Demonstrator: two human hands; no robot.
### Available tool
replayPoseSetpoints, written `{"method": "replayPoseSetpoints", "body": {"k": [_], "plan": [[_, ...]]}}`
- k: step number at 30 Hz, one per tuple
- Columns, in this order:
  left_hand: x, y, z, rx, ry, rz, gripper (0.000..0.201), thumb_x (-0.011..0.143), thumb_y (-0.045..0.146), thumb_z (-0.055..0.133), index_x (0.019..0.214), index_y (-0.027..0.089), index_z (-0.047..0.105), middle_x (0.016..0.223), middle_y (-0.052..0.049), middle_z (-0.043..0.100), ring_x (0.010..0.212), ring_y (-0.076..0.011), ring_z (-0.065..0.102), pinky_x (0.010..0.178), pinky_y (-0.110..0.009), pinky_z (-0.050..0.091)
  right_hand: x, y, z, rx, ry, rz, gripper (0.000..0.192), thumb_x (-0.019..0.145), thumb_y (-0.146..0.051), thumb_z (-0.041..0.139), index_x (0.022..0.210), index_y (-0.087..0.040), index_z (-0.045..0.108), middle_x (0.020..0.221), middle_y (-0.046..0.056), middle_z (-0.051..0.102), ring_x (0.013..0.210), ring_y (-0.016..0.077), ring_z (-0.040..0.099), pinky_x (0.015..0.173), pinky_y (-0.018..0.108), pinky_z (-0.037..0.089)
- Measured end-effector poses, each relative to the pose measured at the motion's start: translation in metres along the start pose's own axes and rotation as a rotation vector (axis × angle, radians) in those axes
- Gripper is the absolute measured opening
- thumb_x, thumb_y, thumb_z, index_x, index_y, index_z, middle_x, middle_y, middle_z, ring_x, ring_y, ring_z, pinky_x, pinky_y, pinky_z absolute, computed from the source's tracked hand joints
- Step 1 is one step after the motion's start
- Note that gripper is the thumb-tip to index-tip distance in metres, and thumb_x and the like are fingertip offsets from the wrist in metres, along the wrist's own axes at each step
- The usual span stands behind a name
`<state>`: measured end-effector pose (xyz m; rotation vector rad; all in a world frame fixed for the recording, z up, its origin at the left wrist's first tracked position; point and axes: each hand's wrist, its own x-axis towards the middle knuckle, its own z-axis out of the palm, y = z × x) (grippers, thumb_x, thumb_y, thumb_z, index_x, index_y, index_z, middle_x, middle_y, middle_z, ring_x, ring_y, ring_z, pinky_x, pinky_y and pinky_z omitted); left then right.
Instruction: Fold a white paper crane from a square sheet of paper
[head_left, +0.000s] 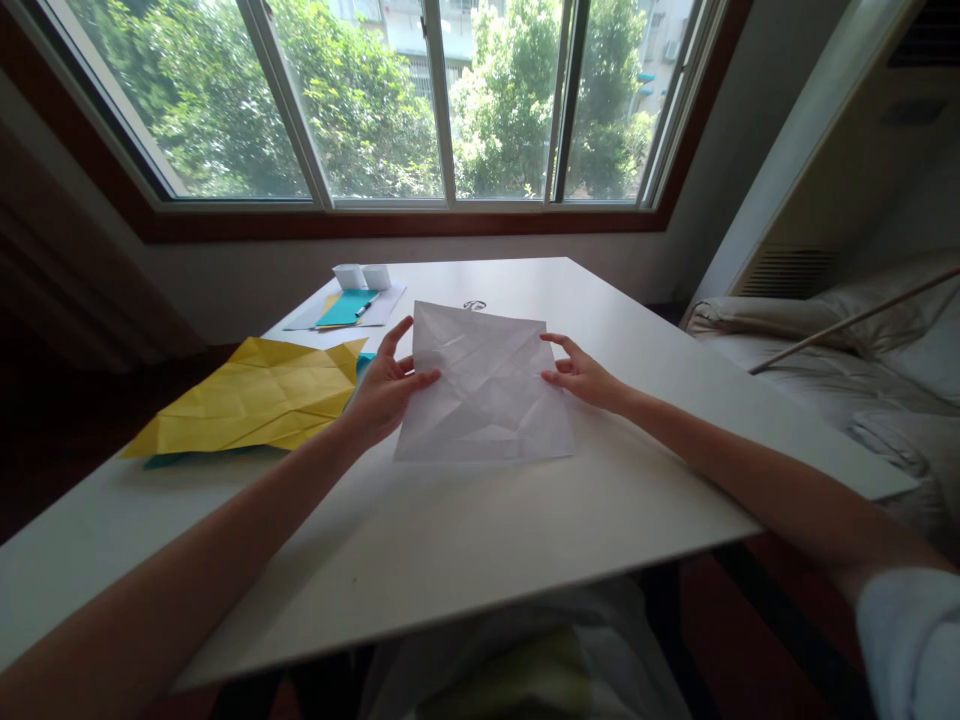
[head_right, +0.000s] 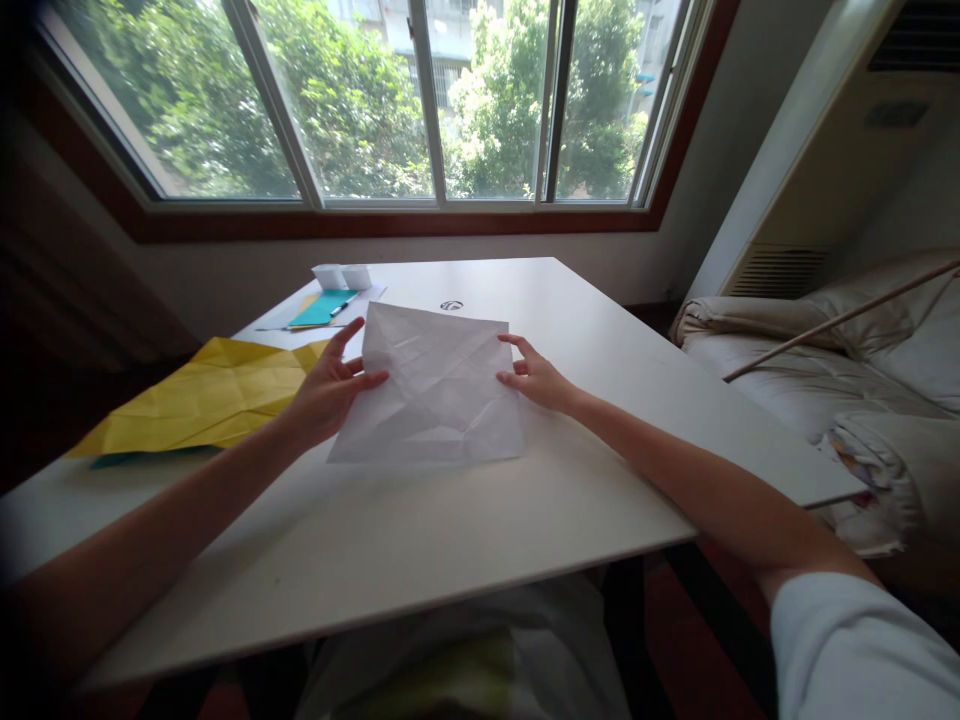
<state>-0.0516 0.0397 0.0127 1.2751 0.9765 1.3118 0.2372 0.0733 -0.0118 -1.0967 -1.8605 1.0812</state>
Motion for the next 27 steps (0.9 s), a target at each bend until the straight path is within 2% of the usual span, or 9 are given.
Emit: {"method": "replayPoseSetpoints", "body": {"k": [2, 4, 6, 8, 10, 14, 18, 23, 27], "plan": [[0.001, -0.002, -0.001, -0.004, 0.009, 0.015, 0.102, 0.057, 0.023, 0.078, 0.14, 0.035, 0.019, 0.09, -0.001, 0.068, 0.074, -0.0194, 0.066, 0.068, -0.034, 0.055, 0.002, -0.001, 0.0, 0.185, -0.024, -0.008, 0.065, 0.069, -0.041, 0.067, 0.126, -0.026, 0.039, 0.083, 0.001, 0.065, 0.075, 0.0174, 0.062, 0.068, 0.032, 0.05], [0.002, -0.004, -0.003, -0.022, 0.021, 0.03, 0.1, 0.057, 0.021, 0.078, 0.139, 0.036, 0.023, 0.092, -0.002, 0.068, 0.074, -0.0186, 0.066, 0.066, -0.033, 0.056, 0.003, -0.002, -0.001, 0.253, -0.006, -0.027, 0.051, 0.066, -0.038, 0.07, 0.11, -0.022, 0.053, 0.084, 0.002, 0.064, 0.075, 0.0157, 0.06, 0.069, 0.031, 0.049], [0.003, -0.006, -0.004, -0.036, 0.031, 0.022, 0.084, 0.057, 0.02, 0.078, 0.132, 0.03, 0.041, 0.092, -0.002, 0.068, 0.071, -0.0161, 0.065, 0.065, -0.028, 0.055, 0.006, 0.0, -0.002, 0.268, 0.032, -0.035, 0.036, 0.065, -0.037, 0.071, 0.094, -0.018, 0.061, 0.082, 0.002, 0.063, 0.073, 0.0133, 0.058, 0.07, 0.03, 0.047], [0.003, -0.006, -0.005, -0.048, 0.04, -0.01, 0.059, 0.056, 0.02, 0.078, 0.113, 0.021, 0.06, 0.086, -0.002, 0.068, 0.067, -0.0127, 0.063, 0.062, -0.023, 0.053, 0.008, 0.002, -0.002, 0.299, 0.065, -0.027, 0.03, 0.065, -0.036, 0.071, 0.087, -0.017, 0.064, 0.08, 0.002, 0.063, 0.07, 0.0113, 0.055, 0.07, 0.029, 0.045], [0.004, -0.007, -0.005, -0.06, 0.044, -0.068, 0.044, 0.055, 0.019, 0.078, 0.098, 0.017, 0.068, 0.08, -0.001, 0.068, 0.061, -0.0104, 0.062, 0.058, -0.02, 0.052, 0.01, 0.005, -0.002, 0.357, 0.09, -0.005, 0.028, 0.063, -0.035, 0.072, 0.084, -0.017, 0.066, 0.079, 0.001, 0.063, 0.069, 0.0104, 0.055, 0.07, 0.029, 0.044], [0.003, -0.006, -0.005, -0.046, 0.02, -0.177, 0.041, 0.052, 0.019, 0.08, 0.092, 0.017, 0.07, 0.072, -0.001, 0.068, 0.055, -0.0106, 0.06, 0.052, -0.021, 0.049, 0.009, 0.004, 0.0, 0.446, 0.093, 0.028, 0.031, 0.061, -0.032, 0.075, 0.087, -0.019, 0.067, 0.085, 0.001, 0.065, 0.073, 0.0116, 0.057, 0.074, 0.031, 0.046], [0.004, -0.008, -0.005, -0.039, 0.049, -0.132, 0.036, 0.05, 0.02, 0.082, 0.084, 0.017, 0.072, 0.075, -0.002, 0.069, 0.059, -0.0101, 0.061, 0.056, -0.02, 0.049, 0.005, -0.002, 0.002, 0.461, 0.033, 0.023, 0.042, 0.057, -0.027, 0.078, 0.096, -0.022, 0.066, 0.093, 0.001, 0.065, 0.078, 0.0124, 0.059, 0.077, 0.031, 0.048], [0.008, -0.012, -0.007, -0.002, 0.109, -0.109, 0.038, 0.05, 0.021, 0.081, 0.086, 0.016, 0.072, 0.082, -0.004, 0.07, 0.065, -0.0125, 0.062, 0.063, -0.024, 0.051, 0.005, -0.005, 0.004, 0.485, 0.038, 0.013, 0.037, 0.055, -0.027, 0.079, 0.089, -0.02, 0.067, 0.079, -0.001, 0.065, 0.071, 0.0106, 0.058, 0.073, 0.029, 0.048], [0.006, -0.011, -0.004, -0.029, 0.063, -0.171, 0.041, 0.052, 0.018, 0.08, 0.092, 0.017, 0.071, 0.08, -0.003, 0.07, 0.061, -0.0118, 0.062, 0.059, -0.023, 0.052, 0.006, -0.004, 0.005, 0.538, 0.077, 0.044, 0.036, 0.052, -0.028, 0.08, 0.085, -0.019, 0.068, 0.08, -0.001, 0.066, 0.071, 0.0111, 0.059, 0.072, 0.03, 0.048]]}}
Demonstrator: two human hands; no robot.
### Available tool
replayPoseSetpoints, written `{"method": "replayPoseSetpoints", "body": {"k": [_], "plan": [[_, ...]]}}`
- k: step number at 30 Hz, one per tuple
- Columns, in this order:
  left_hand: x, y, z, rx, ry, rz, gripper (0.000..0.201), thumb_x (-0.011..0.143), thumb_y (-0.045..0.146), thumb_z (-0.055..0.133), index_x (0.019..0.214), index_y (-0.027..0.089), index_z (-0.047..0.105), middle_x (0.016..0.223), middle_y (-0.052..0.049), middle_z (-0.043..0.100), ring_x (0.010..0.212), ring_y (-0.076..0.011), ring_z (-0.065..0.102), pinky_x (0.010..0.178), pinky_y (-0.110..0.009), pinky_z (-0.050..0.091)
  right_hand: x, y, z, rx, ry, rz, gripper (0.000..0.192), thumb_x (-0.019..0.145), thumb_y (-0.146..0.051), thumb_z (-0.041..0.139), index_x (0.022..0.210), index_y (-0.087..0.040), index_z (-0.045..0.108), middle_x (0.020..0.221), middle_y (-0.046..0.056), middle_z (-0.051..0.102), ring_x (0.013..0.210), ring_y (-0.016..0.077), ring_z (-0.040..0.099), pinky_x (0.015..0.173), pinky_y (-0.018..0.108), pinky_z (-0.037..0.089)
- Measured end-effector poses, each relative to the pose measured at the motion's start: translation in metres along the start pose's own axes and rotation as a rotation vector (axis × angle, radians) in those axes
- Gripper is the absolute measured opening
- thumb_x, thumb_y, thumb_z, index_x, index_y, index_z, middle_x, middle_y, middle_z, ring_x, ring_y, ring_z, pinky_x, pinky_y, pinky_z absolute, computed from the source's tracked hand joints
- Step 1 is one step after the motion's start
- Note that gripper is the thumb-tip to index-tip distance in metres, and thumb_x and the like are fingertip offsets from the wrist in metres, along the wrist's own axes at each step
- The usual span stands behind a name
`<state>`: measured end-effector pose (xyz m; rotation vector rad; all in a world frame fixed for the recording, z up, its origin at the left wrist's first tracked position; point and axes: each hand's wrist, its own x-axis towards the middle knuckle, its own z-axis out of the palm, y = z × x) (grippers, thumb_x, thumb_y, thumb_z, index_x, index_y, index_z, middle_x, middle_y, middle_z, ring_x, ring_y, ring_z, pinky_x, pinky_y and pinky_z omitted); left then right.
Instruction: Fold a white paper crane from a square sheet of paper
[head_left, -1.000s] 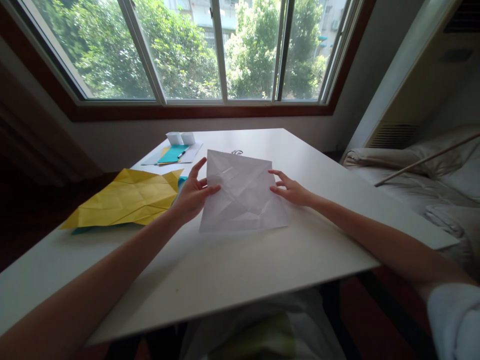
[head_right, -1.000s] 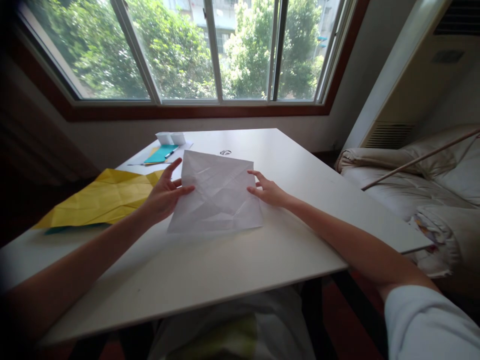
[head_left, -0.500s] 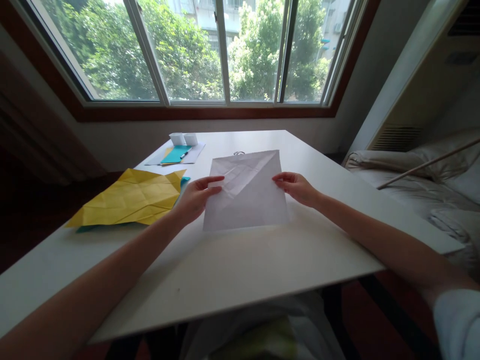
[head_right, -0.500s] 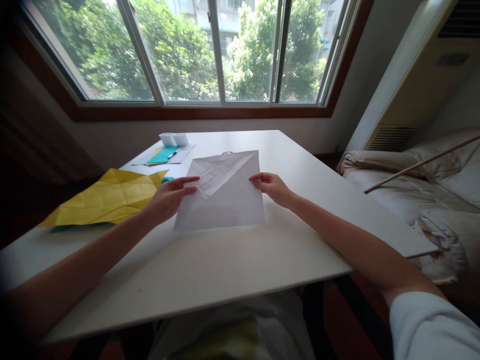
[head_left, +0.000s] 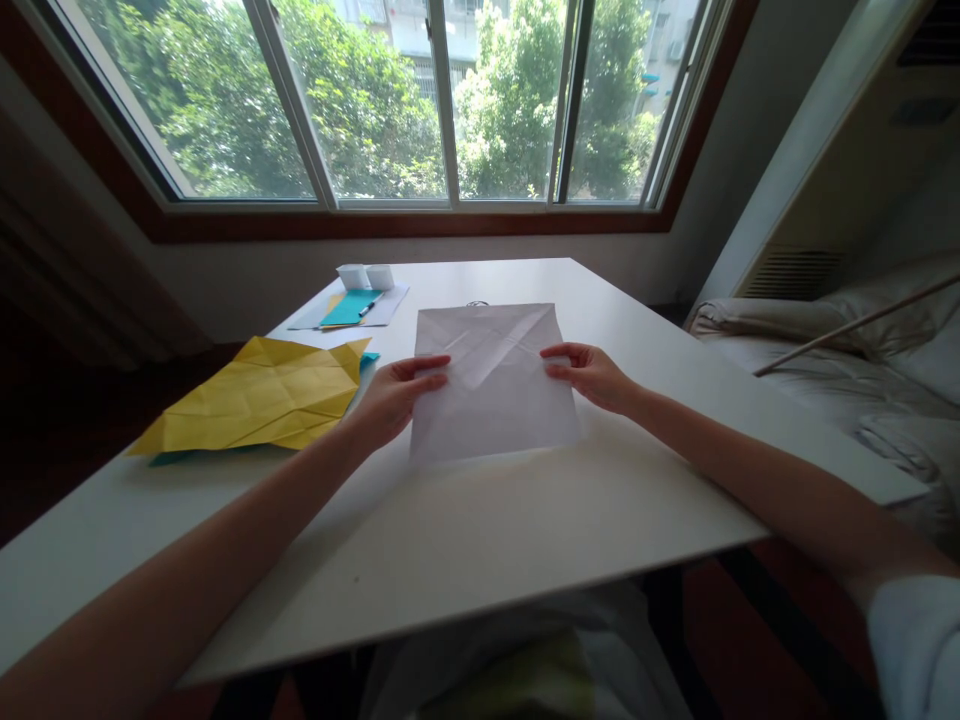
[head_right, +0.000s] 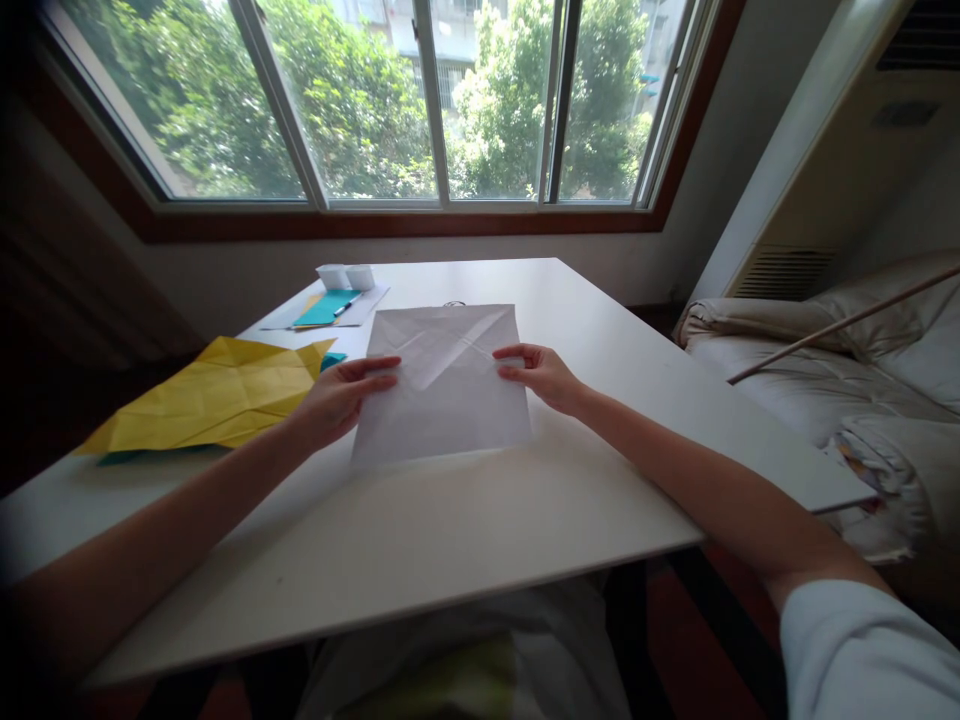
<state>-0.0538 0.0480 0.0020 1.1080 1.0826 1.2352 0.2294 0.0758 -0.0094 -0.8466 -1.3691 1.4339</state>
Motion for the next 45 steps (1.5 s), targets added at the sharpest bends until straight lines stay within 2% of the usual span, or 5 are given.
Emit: {"method": "replayPoseSetpoints", "body": {"k": [4, 13, 20, 28, 45], "plan": [[-0.004, 0.002, 0.004, -0.016, -0.047, -0.05, 0.045, 0.053, 0.018, 0.08, 0.096, 0.018, 0.069, 0.075, -0.002, 0.07, 0.057, -0.0112, 0.062, 0.056, -0.022, 0.051, -0.001, -0.001, 0.002, 0.04, -0.022, 0.043, 0.037, 0.052, -0.025, 0.081, 0.086, -0.021, 0.068, 0.081, -0.001, 0.067, 0.071, 0.0117, 0.06, 0.07, 0.029, 0.05], [0.0, 0.0, 0.003, -0.051, -0.001, -0.034, 0.039, 0.053, 0.016, 0.08, 0.091, 0.016, 0.07, 0.08, -0.004, 0.071, 0.061, -0.011, 0.064, 0.06, -0.021, 0.053, -0.001, -0.002, 0.006, 0.045, 0.012, 0.05, 0.036, 0.05, -0.026, 0.081, 0.083, -0.019, 0.069, 0.076, 0.0, 0.068, 0.069, 0.0123, 0.061, 0.069, 0.029, 0.049], [-0.008, 0.004, 0.006, -0.018, -0.061, -0.077, 0.05, 0.055, 0.018, 0.08, 0.103, 0.018, 0.067, 0.081, -0.005, 0.071, 0.06, -0.0151, 0.065, 0.056, -0.026, 0.055, -0.005, -0.004, 0.009, 0.03, -0.015, 0.061, 0.036, 0.053, -0.024, 0.08, 0.088, -0.022, 0.07, 0.081, -0.001, 0.069, 0.069, 0.0119, 0.061, 0.067, 0.028, 0.05], [-0.005, 0.002, 0.007, -0.05, -0.018, -0.09, 0.038, 0.053, 0.017, 0.081, 0.089, 0.016, 0.071, 0.078, -0.005, 0.071, 0.058, -0.0118, 0.063, 0.055, -0.021, 0.052, -0.006, -0.002, 0.01, 0.01, -0.018, 0.068, 0.034, 0.055, -0.025, 0.079, 0.088, -0.022, 0.072, 0.084, 0.0, 0.069, 0.071, 0.0115, 0.061, 0.069, 0.028, 0.05], [-0.011, 0.007, 0.014, 0.007, -0.011, -0.14, 0.039, 0.052, 0.016, 0.081, 0.089, 0.015, 0.07, 0.071, -0.003, 0.069, 0.056, -0.0133, 0.062, 0.053, -0.024, 0.052, -0.009, -0.003, 0.015, 0.027, 0.01, 0.118, 0.033, 0.054, -0.025, 0.08, 0.086, -0.019, 0.072, 0.075, 0.0, 0.069, 0.064, 0.0098, 0.06, 0.061, 0.024, 0.048]]}}
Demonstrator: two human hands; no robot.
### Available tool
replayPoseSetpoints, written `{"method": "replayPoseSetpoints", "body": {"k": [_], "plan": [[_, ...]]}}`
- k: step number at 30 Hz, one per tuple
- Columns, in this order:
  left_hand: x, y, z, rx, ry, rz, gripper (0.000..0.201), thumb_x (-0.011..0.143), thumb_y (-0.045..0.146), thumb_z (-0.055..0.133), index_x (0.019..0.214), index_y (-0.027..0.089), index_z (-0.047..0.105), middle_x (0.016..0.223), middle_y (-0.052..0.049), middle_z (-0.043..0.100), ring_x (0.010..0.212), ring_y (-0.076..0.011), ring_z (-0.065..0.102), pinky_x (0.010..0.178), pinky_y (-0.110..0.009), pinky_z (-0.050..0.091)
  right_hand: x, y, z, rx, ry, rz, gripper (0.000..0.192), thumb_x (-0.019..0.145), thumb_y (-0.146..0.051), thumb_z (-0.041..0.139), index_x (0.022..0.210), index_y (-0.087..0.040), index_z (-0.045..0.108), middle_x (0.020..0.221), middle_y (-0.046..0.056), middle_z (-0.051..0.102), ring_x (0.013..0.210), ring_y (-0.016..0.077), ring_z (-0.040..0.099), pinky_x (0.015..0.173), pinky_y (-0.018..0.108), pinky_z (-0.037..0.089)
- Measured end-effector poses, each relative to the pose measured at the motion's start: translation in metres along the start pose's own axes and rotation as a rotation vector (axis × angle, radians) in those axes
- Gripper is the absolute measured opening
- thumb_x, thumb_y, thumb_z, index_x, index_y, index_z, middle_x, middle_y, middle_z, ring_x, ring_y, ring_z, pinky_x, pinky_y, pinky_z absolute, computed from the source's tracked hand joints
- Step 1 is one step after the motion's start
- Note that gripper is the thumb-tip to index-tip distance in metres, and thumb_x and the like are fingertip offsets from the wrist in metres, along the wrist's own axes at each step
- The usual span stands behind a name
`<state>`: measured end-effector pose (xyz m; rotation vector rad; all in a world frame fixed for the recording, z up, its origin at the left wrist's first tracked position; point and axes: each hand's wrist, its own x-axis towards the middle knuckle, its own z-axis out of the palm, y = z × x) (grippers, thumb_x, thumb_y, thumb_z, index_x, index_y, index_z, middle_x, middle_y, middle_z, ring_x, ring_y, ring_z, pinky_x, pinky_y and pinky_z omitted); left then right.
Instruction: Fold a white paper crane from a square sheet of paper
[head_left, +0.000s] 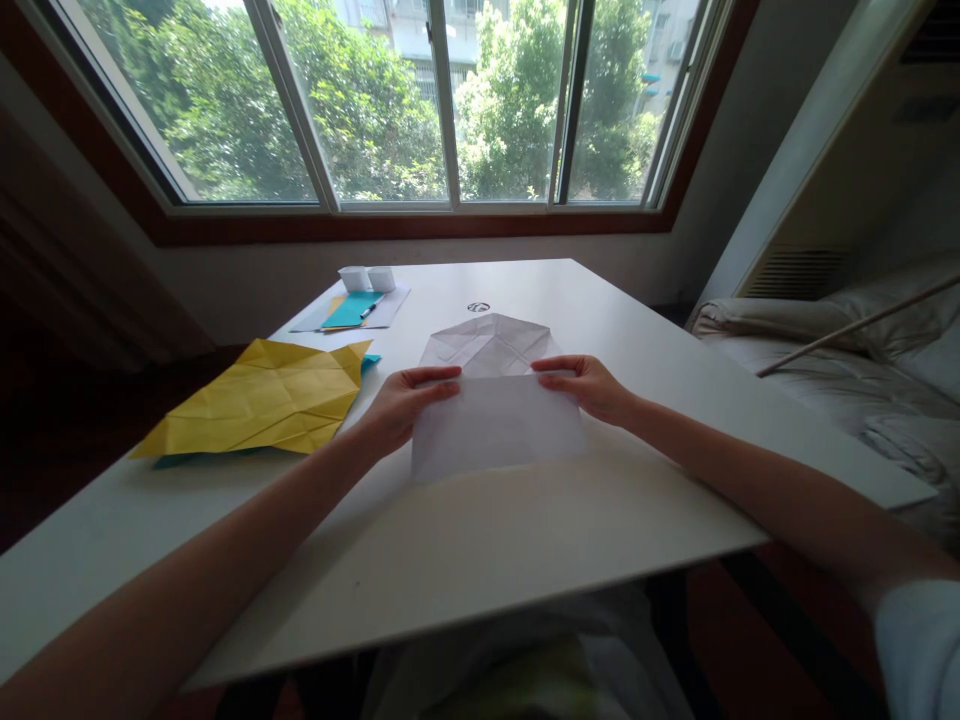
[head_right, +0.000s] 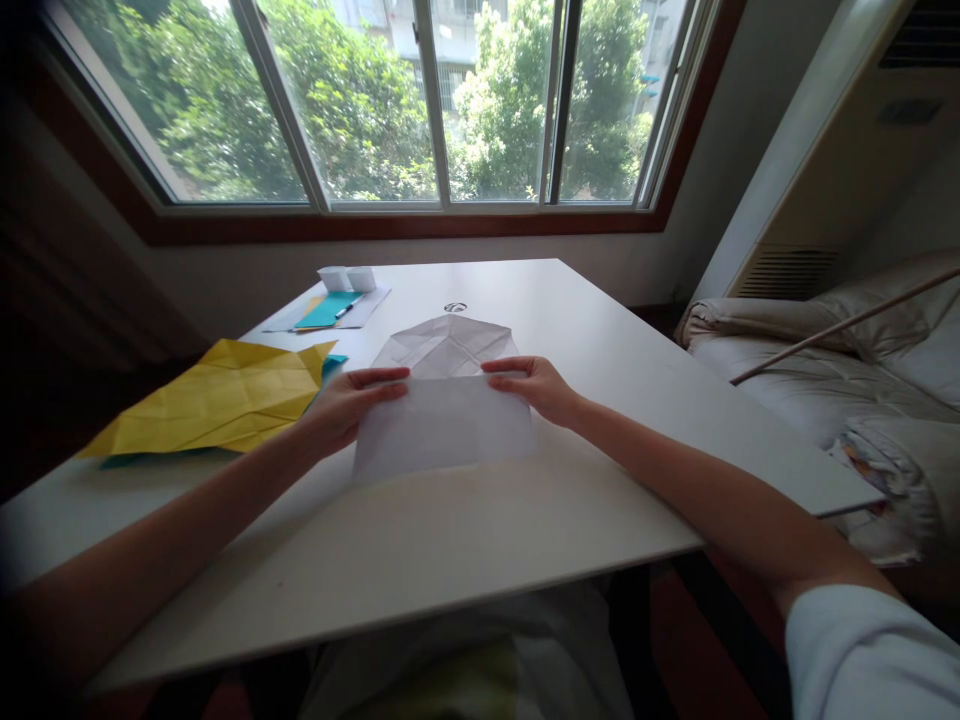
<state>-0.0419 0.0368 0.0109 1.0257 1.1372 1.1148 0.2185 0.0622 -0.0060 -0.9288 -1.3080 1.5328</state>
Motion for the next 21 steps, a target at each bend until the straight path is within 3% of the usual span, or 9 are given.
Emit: {"method": "replayPoseSetpoints", "body": {"k": [4, 8, 12, 16, 21], "plan": [[0.001, 0.0, -0.001, -0.011, 0.008, -0.015, 0.036, 0.054, 0.013, 0.079, 0.089, 0.015, 0.07, 0.07, -0.004, 0.069, 0.055, -0.0139, 0.062, 0.052, -0.024, 0.053, 0.0, -0.003, 0.0, 0.011, -0.022, 0.016, 0.033, 0.055, -0.024, 0.079, 0.087, -0.019, 0.071, 0.077, 0.001, 0.069, 0.064, 0.0101, 0.06, 0.061, 0.024, 0.048], [0.004, -0.001, -0.005, -0.027, -0.033, -0.054, 0.036, 0.057, 0.012, 0.078, 0.091, 0.016, 0.069, 0.071, -0.005, 0.069, 0.054, -0.0145, 0.063, 0.051, -0.025, 0.053, 0.004, -0.007, -0.011, 0.05, -0.078, -0.007, 0.043, 0.063, -0.031, 0.075, 0.104, -0.022, 0.066, 0.075, -0.001, 0.067, 0.061, 0.0092, 0.058, 0.059, 0.023, 0.047], [0.007, -0.001, -0.007, -0.056, -0.068, -0.095, 0.035, 0.058, 0.012, 0.078, 0.092, 0.016, 0.069, 0.072, -0.006, 0.069, 0.054, -0.0152, 0.063, 0.051, -0.026, 0.054, 0.012, -0.011, -0.027, 0.101, 0.022, -0.055, 0.039, 0.072, -0.037, 0.068, 0.108, -0.025, 0.061, 0.084, -0.001, 0.067, 0.069, 0.0105, 0.06, 0.063, 0.023, 0.049], [0.008, -0.003, -0.008, -0.063, -0.131, -0.154, 0.036, 0.058, 0.011, 0.078, 0.092, 0.017, 0.069, 0.074, -0.007, 0.07, 0.057, -0.0169, 0.064, 0.054, -0.027, 0.055, 0.019, -0.015, -0.043, 0.108, 0.066, 0.038, 0.032, 0.08, -0.044, 0.057, 0.106, -0.025, 0.061, 0.097, 0.003, 0.067, 0.074, 0.0125, 0.062, 0.066, 0.024, 0.052], [0.008, -0.003, -0.008, -0.021, -0.225, -0.255, 0.037, 0.057, 0.013, 0.078, 0.093, 0.018, 0.069, 0.074, -0.008, 0.07, 0.059, -0.0187, 0.065, 0.055, -0.029, 0.056, 0.024, -0.018, -0.056, 0.057, -0.072, 0.237, 0.035, 0.085, -0.045, 0.05, 0.107, -0.021, 0.061, 0.105, 0.008, 0.066, 0.074, 0.0135, 0.064, 0.064, 0.023, 0.054]]}}
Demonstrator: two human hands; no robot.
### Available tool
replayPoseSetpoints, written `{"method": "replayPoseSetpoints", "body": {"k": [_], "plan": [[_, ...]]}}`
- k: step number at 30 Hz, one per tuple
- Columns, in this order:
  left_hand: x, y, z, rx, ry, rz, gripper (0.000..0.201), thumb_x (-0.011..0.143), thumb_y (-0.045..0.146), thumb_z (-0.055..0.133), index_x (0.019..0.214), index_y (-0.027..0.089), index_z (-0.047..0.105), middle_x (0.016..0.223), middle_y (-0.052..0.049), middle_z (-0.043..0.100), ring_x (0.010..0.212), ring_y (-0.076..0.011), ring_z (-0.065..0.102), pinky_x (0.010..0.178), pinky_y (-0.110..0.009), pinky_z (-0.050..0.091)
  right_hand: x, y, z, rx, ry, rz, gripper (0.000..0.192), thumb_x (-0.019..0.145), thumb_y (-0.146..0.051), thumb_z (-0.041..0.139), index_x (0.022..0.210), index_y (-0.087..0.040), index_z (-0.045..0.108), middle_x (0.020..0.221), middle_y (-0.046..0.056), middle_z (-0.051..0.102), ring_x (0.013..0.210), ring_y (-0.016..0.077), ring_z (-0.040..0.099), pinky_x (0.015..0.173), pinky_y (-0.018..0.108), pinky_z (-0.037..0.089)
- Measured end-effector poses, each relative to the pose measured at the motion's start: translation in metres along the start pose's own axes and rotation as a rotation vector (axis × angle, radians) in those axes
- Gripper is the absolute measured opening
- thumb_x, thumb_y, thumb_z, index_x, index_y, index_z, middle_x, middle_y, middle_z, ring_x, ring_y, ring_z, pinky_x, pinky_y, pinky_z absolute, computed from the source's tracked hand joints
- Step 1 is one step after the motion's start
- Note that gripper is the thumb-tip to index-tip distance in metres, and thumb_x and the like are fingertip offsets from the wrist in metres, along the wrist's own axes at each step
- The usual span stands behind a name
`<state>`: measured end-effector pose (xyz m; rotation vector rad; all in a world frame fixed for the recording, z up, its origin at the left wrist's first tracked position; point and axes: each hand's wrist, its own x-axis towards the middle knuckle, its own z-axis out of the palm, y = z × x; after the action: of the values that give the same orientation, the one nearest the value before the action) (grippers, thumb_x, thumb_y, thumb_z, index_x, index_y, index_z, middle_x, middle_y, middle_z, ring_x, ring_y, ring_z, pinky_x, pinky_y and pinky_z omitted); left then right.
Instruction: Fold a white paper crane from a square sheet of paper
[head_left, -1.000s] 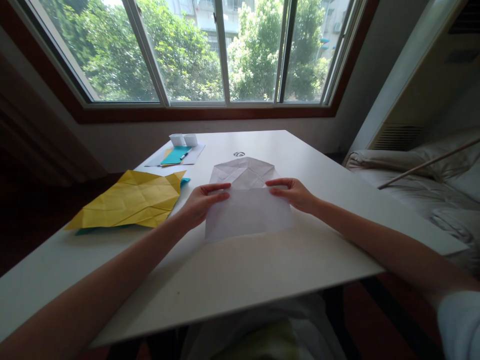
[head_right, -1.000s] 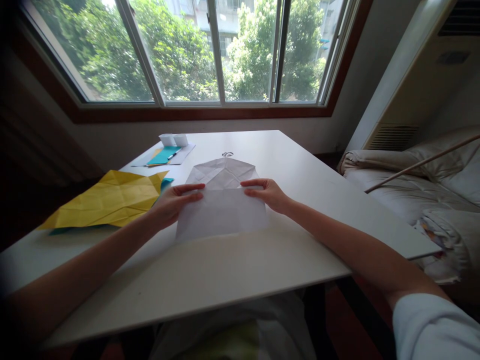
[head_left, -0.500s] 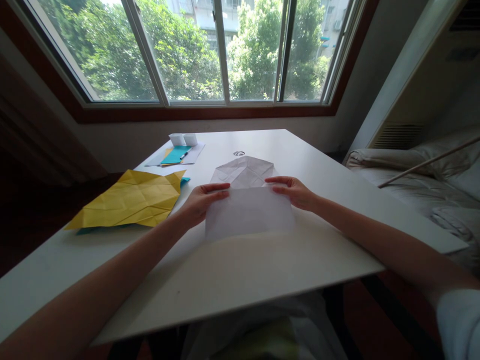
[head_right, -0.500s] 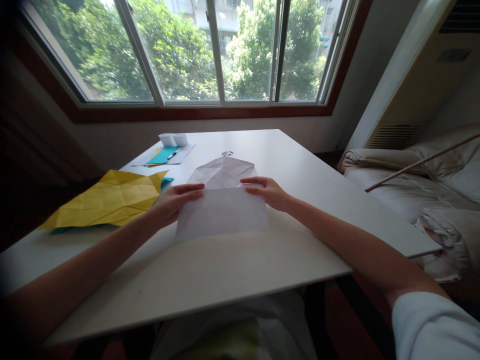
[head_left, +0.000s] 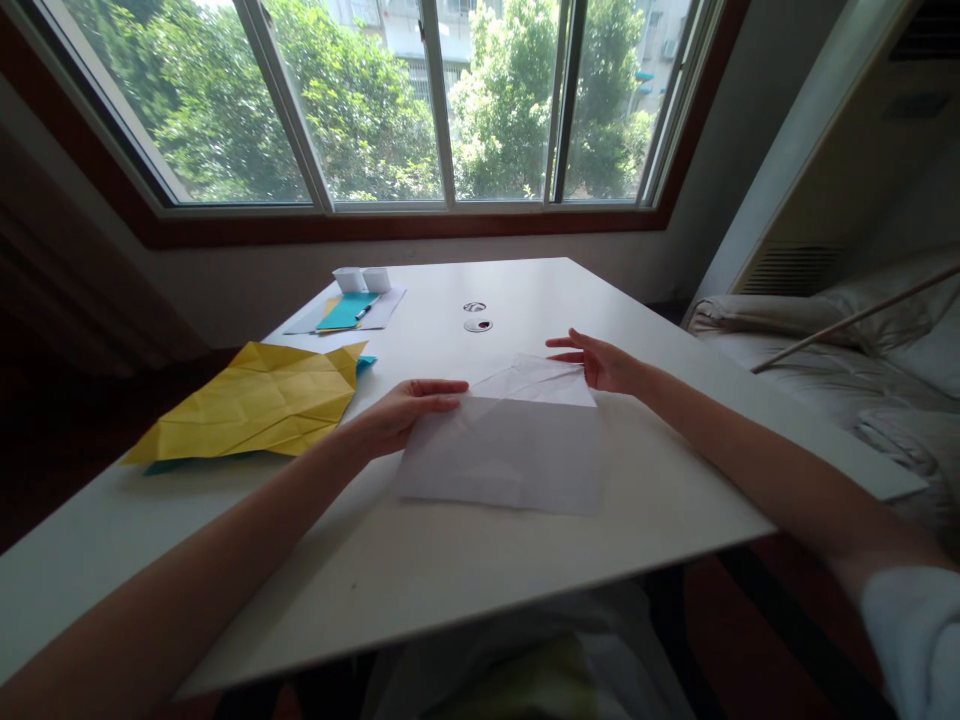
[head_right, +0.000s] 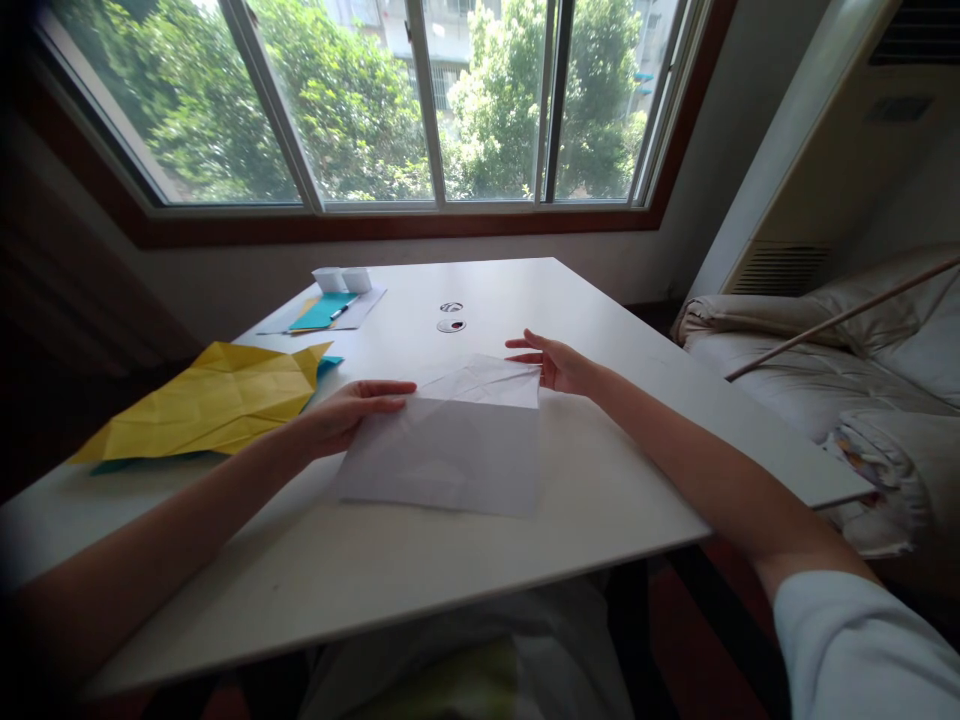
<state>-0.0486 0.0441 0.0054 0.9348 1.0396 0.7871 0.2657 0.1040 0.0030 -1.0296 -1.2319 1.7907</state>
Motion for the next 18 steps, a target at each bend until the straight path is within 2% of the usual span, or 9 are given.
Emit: {"method": "replayPoseSetpoints", "body": {"k": [3, 6, 8, 12, 15, 18], "plan": [[-0.001, 0.0, 0.001, 0.03, -0.047, -0.032, 0.038, 0.059, 0.014, 0.078, 0.095, 0.018, 0.068, 0.076, -0.007, 0.071, 0.061, -0.0183, 0.066, 0.057, -0.029, 0.056, 0.001, 0.0, -0.002, -0.111, -0.126, 0.056, 0.034, 0.082, -0.032, 0.058, 0.114, -0.021, 0.059, 0.1, 0.007, 0.068, 0.078, 0.0148, 0.065, 0.067, 0.025, 0.056], [-0.002, 0.001, 0.002, 0.049, -0.086, -0.042, 0.043, 0.061, 0.014, 0.077, 0.103, 0.019, 0.066, 0.079, -0.007, 0.071, 0.063, -0.0181, 0.066, 0.058, -0.028, 0.056, 0.001, 0.001, -0.001, -0.195, -0.236, 0.063, 0.045, 0.075, -0.02, 0.066, 0.119, -0.021, 0.056, 0.098, 0.005, 0.068, 0.078, 0.0128, 0.066, 0.07, 0.022, 0.056], [-0.002, 0.001, 0.002, 0.033, -0.103, -0.024, 0.047, 0.064, 0.015, 0.075, 0.11, 0.021, 0.063, 0.081, -0.007, 0.07, 0.064, -0.0178, 0.066, 0.059, -0.028, 0.056, 0.0, 0.002, -0.001, -0.197, -0.264, 0.061, 0.05, 0.073, -0.017, 0.067, 0.121, -0.022, 0.054, 0.096, 0.004, 0.068, 0.076, 0.0113, 0.066, 0.07, 0.021, 0.055], [-0.002, 0.005, -0.002, -0.063, -0.047, 0.068, 0.047, 0.074, 0.022, 0.066, 0.12, 0.021, 0.056, 0.088, -0.007, 0.069, 0.068, -0.0182, 0.066, 0.059, -0.027, 0.055, 0.0, 0.001, -0.003, -0.144, -0.221, 0.0, 0.053, 0.073, -0.014, 0.067, 0.123, -0.022, 0.051, 0.098, 0.004, 0.068, 0.072, 0.0098, 0.065, 0.069, 0.021, 0.056], [-0.002, 0.01, -0.008, -0.162, 0.007, 0.05, 0.046, 0.082, 0.033, 0.055, 0.126, 0.02, 0.049, 0.095, -0.01, 0.067, 0.07, -0.022, 0.066, 0.058, -0.033, 0.055, 0.002, 0.001, -0.007, -0.091, -0.159, -0.053, 0.053, 0.073, -0.014, 0.067, 0.123, -0.022, 0.051, 0.097, 0.004, 0.068, 0.07, 0.0101, 0.064, 0.065, 0.022, 0.055], [-0.003, 0.013, -0.009, -0.292, 0.069, 0.085, 0.047, 0.086, 0.039, 0.048, 0.125, 0.013, 0.046, 0.094, -0.013, 0.066, 0.069, -0.0216, 0.065, 0.06, -0.033, 0.054, 0.003, 0.003, -0.01, -0.028, -0.086, -0.119, 0.053, 0.071, -0.014, 0.068, 0.121, -0.023, 0.052, 0.089, 0.002, 0.068, 0.066, 0.0093, 0.063, 0.057, 0.019, 0.054]]}}
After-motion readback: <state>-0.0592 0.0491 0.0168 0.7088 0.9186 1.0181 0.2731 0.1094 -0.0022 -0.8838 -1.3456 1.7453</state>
